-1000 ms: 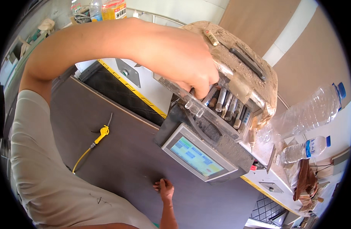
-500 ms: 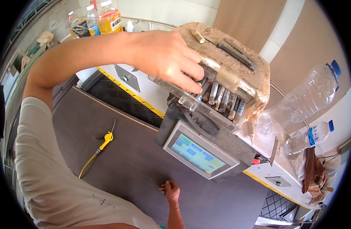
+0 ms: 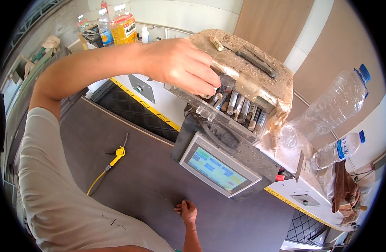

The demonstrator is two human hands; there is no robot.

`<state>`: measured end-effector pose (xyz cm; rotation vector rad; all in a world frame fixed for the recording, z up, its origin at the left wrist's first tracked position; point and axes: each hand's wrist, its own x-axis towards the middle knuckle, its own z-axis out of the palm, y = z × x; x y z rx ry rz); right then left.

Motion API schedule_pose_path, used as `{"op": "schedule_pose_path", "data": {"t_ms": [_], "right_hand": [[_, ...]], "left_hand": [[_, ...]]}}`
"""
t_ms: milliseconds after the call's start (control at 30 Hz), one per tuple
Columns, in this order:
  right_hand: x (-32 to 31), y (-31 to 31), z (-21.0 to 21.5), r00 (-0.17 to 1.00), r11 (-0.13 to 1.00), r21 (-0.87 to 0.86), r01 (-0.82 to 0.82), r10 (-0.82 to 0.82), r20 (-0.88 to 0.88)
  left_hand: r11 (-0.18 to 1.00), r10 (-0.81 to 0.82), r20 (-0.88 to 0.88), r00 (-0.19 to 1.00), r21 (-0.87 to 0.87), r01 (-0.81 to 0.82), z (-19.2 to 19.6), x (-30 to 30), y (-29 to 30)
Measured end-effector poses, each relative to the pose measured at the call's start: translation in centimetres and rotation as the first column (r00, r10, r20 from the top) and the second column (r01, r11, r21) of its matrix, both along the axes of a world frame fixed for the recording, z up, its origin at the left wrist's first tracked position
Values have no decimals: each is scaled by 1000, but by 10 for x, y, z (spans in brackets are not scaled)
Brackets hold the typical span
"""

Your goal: The person removes a small metal component from a piece of machinery and then uses a hand trimmer tool to scrape the edge of a large brown board.

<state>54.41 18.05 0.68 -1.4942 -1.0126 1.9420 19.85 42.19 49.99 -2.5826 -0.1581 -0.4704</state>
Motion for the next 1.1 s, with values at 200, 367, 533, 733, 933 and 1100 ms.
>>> {"op": "schedule_pose_path", "data": {"t_ms": [200, 367, 533, 733, 933, 1100], "right_hand": [[2, -1, 11, 1000, 1000, 19, -4, 4, -31], [2, -2, 13, 1000, 999, 35, -25, 26, -11], [1, -4, 8, 1000, 998, 57, -13, 14, -22], [1, -7, 10, 996, 997, 66, 29, -23, -86], [-18, 6, 57, 984, 960, 279, -36, 83, -157], [-72, 14, 187, 907, 775, 632, -20, 279, -315]], "left_hand": [[999, -3, 94, 996, -48, 8, 1, 4, -18], [998, 27, 134, 991, -63, -19, 2, 9, -29], [997, 49, 242, 969, -74, -32, 0, 11, -42], [985, 166, 478, 863, -116, -125, -20, 23, -108], [939, 344, 561, 753, -220, -265, -49, 6, -185], [798, 598, 616, 513, -513, -316, -81, -4, -271]]}}
